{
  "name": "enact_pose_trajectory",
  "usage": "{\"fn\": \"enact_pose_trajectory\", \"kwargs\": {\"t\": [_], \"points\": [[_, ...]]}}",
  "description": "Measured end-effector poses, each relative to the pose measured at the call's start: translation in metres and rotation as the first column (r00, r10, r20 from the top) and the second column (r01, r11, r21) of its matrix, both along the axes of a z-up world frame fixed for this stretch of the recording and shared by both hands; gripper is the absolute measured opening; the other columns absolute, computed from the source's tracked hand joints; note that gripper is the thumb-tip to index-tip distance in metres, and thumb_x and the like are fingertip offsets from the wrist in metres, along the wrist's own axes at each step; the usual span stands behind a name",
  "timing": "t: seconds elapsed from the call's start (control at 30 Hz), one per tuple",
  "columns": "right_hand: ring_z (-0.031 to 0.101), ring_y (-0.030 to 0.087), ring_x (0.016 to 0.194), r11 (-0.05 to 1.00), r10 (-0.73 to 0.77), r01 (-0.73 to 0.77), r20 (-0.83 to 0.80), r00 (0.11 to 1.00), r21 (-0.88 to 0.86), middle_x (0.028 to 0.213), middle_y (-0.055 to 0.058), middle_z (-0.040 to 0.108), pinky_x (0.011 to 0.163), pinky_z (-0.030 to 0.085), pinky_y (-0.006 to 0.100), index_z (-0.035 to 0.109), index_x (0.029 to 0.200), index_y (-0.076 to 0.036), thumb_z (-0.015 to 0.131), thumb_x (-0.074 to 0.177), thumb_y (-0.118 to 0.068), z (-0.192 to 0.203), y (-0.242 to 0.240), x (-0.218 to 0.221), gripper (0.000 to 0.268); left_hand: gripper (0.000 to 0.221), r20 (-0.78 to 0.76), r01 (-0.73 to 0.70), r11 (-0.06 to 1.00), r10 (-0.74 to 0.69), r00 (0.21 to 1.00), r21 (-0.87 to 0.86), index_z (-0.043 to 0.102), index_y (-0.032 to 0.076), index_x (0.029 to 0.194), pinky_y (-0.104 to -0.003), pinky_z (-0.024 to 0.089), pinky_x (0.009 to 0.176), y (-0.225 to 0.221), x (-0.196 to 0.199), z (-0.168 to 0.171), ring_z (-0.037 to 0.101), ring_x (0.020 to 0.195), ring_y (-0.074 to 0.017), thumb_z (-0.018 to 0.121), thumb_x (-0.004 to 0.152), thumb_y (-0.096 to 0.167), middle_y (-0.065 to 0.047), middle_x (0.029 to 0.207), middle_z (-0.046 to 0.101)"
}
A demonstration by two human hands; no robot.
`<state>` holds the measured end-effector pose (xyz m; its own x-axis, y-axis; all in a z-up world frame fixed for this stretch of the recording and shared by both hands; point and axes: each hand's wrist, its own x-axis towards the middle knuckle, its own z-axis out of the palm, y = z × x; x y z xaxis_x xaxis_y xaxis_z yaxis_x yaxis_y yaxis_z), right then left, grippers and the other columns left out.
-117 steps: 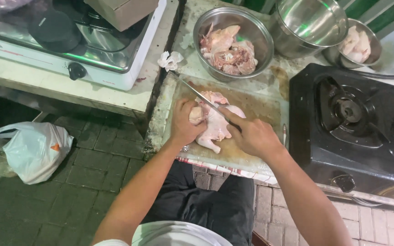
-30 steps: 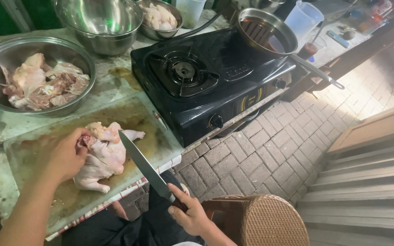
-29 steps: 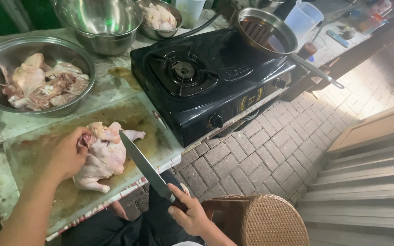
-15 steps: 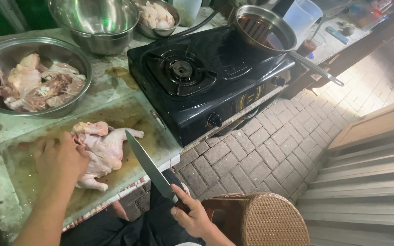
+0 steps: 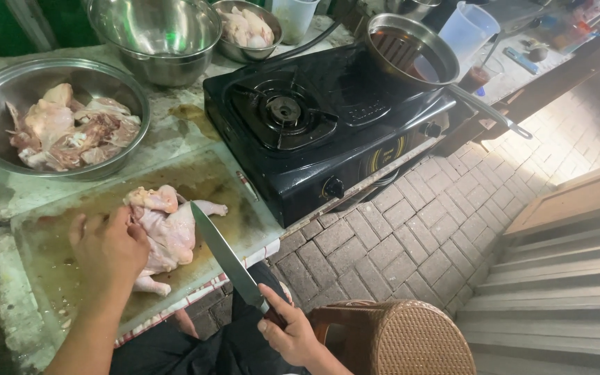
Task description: The person is butchering and cutting raw chicken pieces on a cutting board using a large knife.
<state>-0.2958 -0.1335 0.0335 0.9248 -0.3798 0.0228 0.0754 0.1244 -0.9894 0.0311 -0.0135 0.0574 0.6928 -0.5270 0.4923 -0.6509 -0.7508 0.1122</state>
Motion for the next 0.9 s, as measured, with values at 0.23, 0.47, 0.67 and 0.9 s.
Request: {"fn": "enact_pose_trajectory", "kwargs": {"t": [0.23,0.47,0.67,0.9], "points": [[0.027,0.013,0.051,1.000,-0.009,0.009,-0.013,1.000,-0.009,0.064,0.000,0.037,0.050,0.031,0.030,0.030,0.157,-0.008,0.051,0.104,-0.010,-0.002,0.000,0.001,0.057,0.019,0.173,0.041,0.995,-0.024,0.985,-0.093,0.064,0.008,0.102,-0.044,0.042,0.110,0.000,-0.007,-0.010,0.065,0.087,-0.0267,0.067,0.085,0.014,-0.005,0.080,0.069],[0.030,0.011,0.051,1.000,-0.019,0.019,-0.061,0.998,-0.010,0.064,-0.002,0.038,0.049,0.033,0.029,0.030,0.157,-0.009,0.054,0.103,-0.012,0.001,0.001,0.000,0.059,0.026,0.166,0.056,0.989,-0.033,0.986,-0.140,0.058,0.005,0.105,-0.046,0.043,0.117,0.006,-0.003,-0.022,0.067,0.088,-0.0281,0.073,0.087,0.016,-0.007,0.084,0.069],[0.027,0.012,0.051,1.000,0.001,0.000,-0.060,0.998,0.017,0.062,-0.002,0.037,0.050,0.031,0.029,0.030,0.157,-0.009,0.051,0.103,-0.011,0.000,0.000,0.002,0.058,0.010,0.230,0.055,0.990,-0.023,0.973,-0.132,0.067,0.016,0.094,-0.043,0.043,0.115,0.003,-0.005,-0.020,0.070,0.098,-0.0225,0.073,0.087,0.014,-0.003,0.077,0.067],[0.041,0.009,0.047,0.997,-0.070,0.063,-0.211,0.975,-0.038,0.059,0.000,0.049,0.043,0.038,0.025,0.038,0.153,-0.013,0.060,0.094,-0.013,-0.014,-0.006,-0.002,0.063,0.017,0.194,0.179,0.963,-0.140,0.971,-0.201,0.066,0.010,0.096,-0.045,0.045,0.095,0.018,0.000,-0.001,0.061,0.094,-0.0315,0.070,0.085,0.023,-0.011,0.087,0.065]]}}
